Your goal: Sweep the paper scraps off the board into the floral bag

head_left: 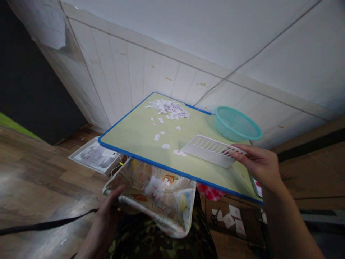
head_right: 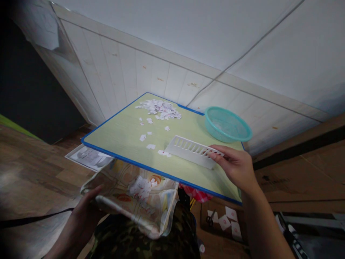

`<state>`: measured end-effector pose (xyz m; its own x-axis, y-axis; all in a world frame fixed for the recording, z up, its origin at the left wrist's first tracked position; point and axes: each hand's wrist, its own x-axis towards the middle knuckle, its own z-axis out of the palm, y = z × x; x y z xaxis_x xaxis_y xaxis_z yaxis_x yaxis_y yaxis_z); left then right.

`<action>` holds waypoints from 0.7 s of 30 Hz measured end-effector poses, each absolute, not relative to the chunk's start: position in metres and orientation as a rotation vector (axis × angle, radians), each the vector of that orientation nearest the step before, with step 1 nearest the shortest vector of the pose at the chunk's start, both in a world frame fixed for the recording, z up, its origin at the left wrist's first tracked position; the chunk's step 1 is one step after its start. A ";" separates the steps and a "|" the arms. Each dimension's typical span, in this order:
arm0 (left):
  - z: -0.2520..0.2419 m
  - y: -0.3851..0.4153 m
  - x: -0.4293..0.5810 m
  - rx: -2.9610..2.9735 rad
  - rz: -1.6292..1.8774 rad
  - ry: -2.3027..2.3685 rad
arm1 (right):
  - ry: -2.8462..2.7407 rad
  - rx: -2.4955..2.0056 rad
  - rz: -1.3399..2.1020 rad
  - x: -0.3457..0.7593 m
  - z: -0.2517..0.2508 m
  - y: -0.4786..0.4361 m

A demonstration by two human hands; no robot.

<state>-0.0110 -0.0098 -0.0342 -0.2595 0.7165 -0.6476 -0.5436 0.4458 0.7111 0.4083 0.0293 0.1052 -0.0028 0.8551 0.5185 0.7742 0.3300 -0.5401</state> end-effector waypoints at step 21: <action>-0.033 -0.014 -0.001 0.175 1.235 1.374 | -1.991 -1.335 0.053 0.384 0.105 -0.022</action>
<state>-0.0008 -0.0137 -0.0331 -0.2694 0.7279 -0.6305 -0.5494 0.4216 0.7214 0.3835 -0.0224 0.1050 -0.1979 0.8173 0.5412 0.7875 0.4613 -0.4087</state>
